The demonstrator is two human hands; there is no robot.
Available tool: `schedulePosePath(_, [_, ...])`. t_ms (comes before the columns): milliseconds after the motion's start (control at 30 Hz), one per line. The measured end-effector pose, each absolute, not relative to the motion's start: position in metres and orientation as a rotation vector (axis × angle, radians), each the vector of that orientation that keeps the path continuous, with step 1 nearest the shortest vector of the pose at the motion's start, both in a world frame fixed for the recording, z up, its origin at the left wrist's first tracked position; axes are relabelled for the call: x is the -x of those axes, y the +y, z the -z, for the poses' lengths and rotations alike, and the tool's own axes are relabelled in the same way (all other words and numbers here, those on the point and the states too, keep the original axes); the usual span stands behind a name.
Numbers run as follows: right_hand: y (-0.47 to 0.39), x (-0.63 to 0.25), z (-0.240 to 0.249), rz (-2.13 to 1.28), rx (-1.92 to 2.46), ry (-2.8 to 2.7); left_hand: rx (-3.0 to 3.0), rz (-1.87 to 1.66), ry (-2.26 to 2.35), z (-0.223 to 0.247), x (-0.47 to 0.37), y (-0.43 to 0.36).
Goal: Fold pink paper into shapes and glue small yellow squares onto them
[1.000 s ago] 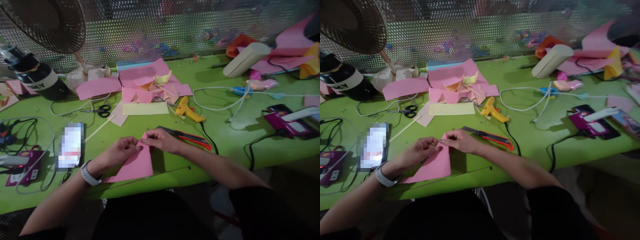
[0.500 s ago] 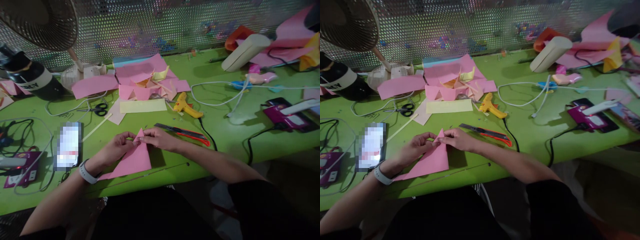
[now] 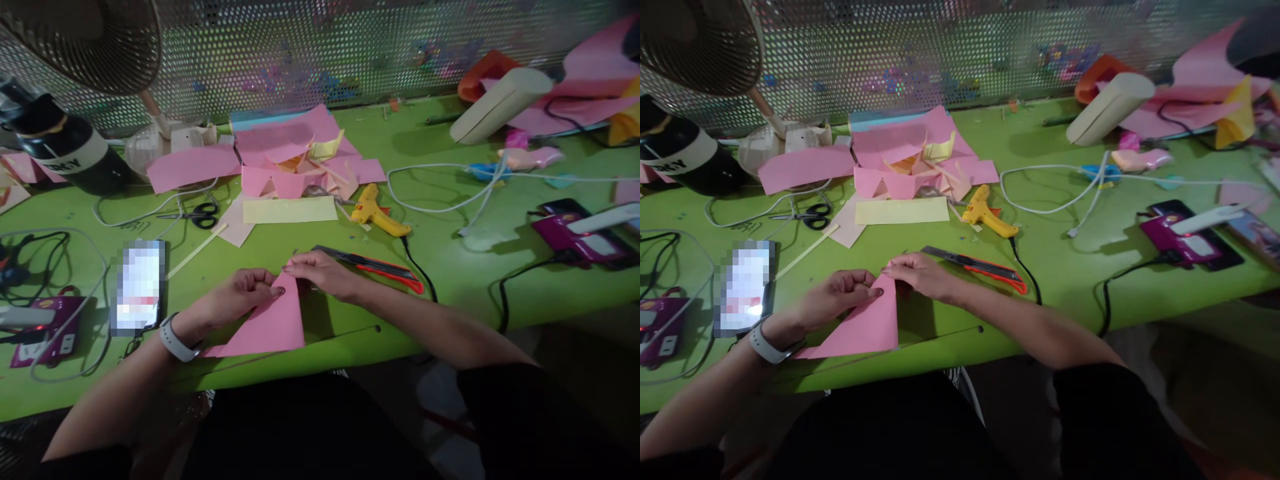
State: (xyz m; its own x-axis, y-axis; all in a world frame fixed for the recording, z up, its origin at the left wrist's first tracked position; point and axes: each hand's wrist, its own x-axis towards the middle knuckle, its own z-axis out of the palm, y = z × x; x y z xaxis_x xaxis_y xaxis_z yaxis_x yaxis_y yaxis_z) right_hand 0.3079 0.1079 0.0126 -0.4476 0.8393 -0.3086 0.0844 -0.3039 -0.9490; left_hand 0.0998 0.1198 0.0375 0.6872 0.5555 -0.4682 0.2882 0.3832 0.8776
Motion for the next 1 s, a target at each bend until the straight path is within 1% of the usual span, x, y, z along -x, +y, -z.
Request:
schedulePosePath(367, [0.1065,-0.3091,-0.0114,-1.773,1.186,-1.352,-1.22,-0.156,0.821,-0.0362,-0.0978,0.1195])
schedulePosePath(533, [0.1058,-0.309,-0.0092,-1.891,1.117,-1.432,-1.219,-0.235,0.894,-0.0362,-0.0963,0.1211])
schedulePosePath(900, [0.1046,-0.3105,-0.0105,-1.968,1.057,-1.43,-1.174,-0.304,0.901,-0.039,-0.0956,0.1247])
schedulePosePath(1000, [0.1043,-0.31,-0.012,-2.082,1.013,-1.411,-1.122,-0.319,0.879,-0.0404,-0.0971,0.1263])
